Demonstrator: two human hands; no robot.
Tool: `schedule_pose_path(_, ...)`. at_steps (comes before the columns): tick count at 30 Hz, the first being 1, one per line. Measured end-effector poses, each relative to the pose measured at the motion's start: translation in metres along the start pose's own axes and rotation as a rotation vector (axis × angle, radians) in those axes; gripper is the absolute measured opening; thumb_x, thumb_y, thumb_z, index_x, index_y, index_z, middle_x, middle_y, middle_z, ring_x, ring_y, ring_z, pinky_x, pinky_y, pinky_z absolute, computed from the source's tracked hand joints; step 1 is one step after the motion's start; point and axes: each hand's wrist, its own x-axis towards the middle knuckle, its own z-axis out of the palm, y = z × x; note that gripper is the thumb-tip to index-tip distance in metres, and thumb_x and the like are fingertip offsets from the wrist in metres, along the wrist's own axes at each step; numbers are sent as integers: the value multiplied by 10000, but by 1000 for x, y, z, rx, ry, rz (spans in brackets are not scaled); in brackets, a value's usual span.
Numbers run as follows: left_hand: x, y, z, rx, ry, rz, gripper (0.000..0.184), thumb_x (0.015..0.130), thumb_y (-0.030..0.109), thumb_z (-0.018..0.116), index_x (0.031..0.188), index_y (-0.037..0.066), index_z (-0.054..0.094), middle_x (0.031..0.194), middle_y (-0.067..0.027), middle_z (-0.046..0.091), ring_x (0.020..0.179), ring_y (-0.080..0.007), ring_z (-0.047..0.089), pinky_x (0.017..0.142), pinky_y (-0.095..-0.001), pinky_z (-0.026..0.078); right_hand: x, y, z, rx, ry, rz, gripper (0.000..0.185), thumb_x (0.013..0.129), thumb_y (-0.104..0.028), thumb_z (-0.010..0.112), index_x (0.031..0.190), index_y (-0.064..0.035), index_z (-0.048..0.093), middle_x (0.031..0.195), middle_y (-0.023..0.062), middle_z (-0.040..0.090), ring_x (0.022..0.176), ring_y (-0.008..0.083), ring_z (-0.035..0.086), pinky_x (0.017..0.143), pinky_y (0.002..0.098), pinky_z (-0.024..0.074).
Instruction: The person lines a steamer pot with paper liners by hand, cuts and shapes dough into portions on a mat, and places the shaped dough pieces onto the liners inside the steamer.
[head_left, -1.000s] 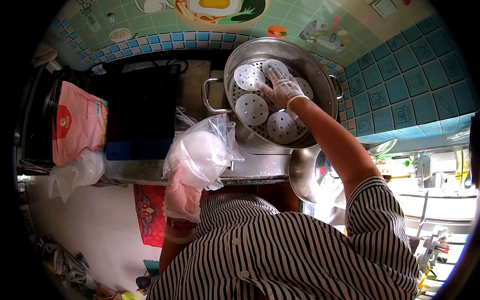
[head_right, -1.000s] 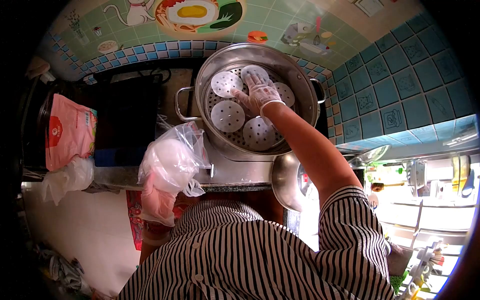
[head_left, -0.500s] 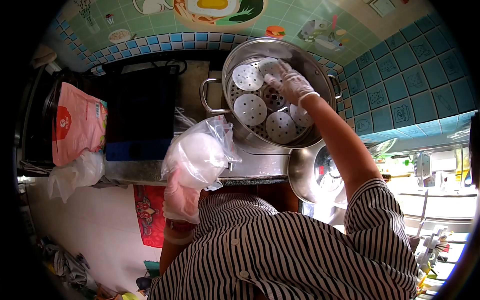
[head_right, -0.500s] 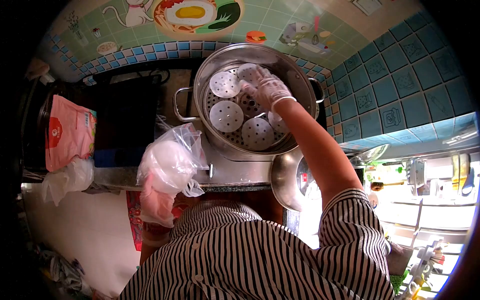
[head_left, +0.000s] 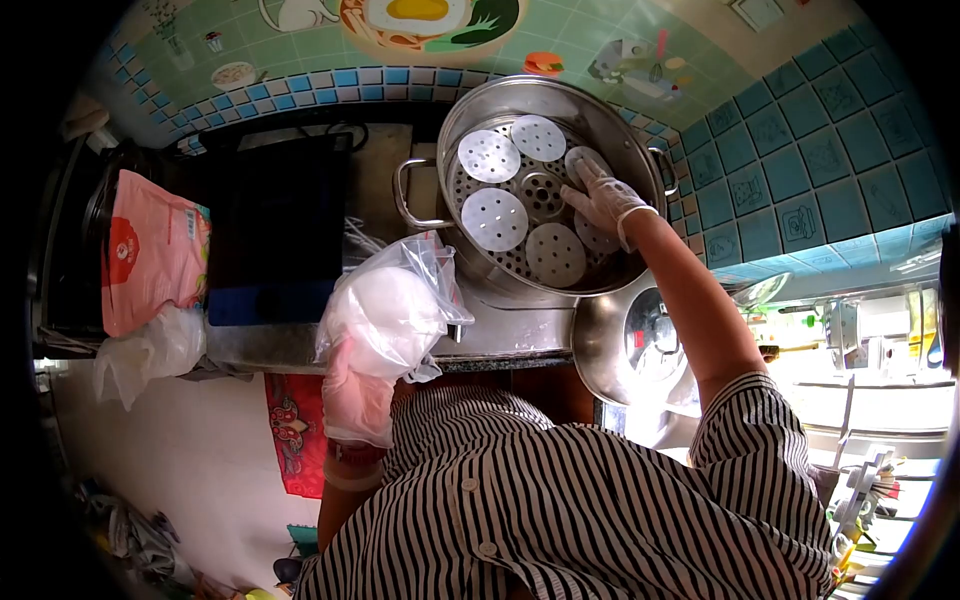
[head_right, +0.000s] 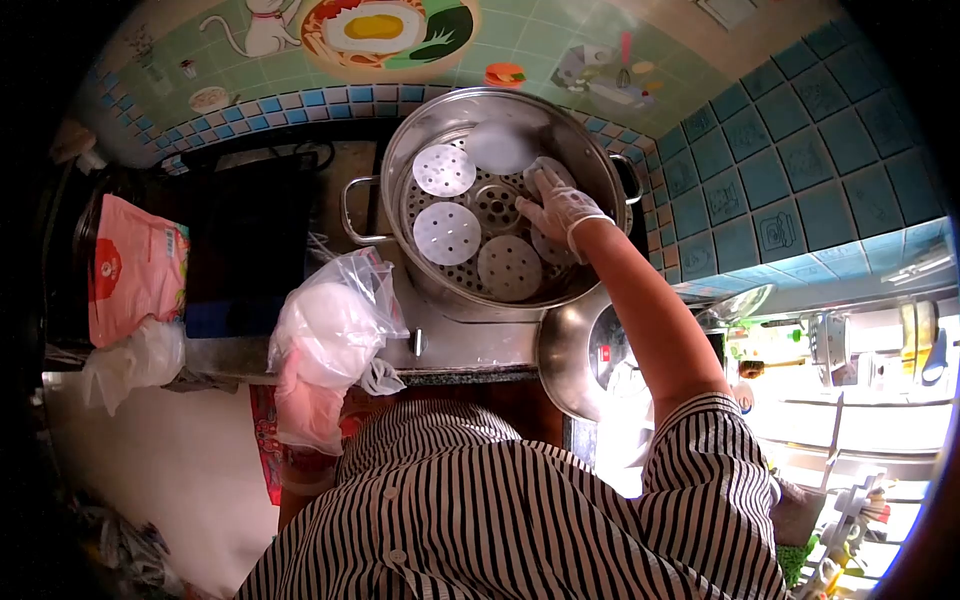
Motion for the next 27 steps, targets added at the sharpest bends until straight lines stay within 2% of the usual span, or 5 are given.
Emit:
schedule_pose_path(4,0,0,0,38,2,-13,664,1020,249,551,1578,41,257,1578,-213,375,1438,-408,410,1171,-585,394,-3,-4,-6,-4,-13,-15,809,1018,-532,503,1585,-1,275,1676,194,218,1532,340,264,1239,368,250)
schedule_pose_path(8,0,-1,4,23,-32,-25,681,1004,241,586,1572,37,269,1568,-203,397,1436,-390,418,1185,-570,381,-11,-9,-16,129,287,-42,720,969,-337,680,1538,-14,380,1520,204,496,1389,314,506,1150,363,392)
schedule_pose_path(10,-1,1,3,9,-20,-20,691,996,237,602,1570,38,274,1563,-201,407,1434,-383,422,1190,-564,377,-24,-24,-26,314,495,-166,435,930,-304,721,1290,-66,669,1270,180,677,1176,318,651,1004,390,512)
schedule_pose_path(14,3,-2,9,42,-20,-4,710,961,205,650,1557,34,306,1550,-192,428,1427,-371,434,1188,-557,380,-98,-105,-42,693,300,-385,123,871,-94,766,992,-75,763,898,44,753,801,130,686,760,288,561)
schedule_pose_path(27,7,-8,4,136,-108,-36,700,969,157,628,1580,70,297,1577,-163,413,1437,-342,427,1204,-540,351,-142,-174,-15,1115,-240,-219,309,877,-51,767,1175,-19,693,897,-25,665,841,55,601,793,232,507)
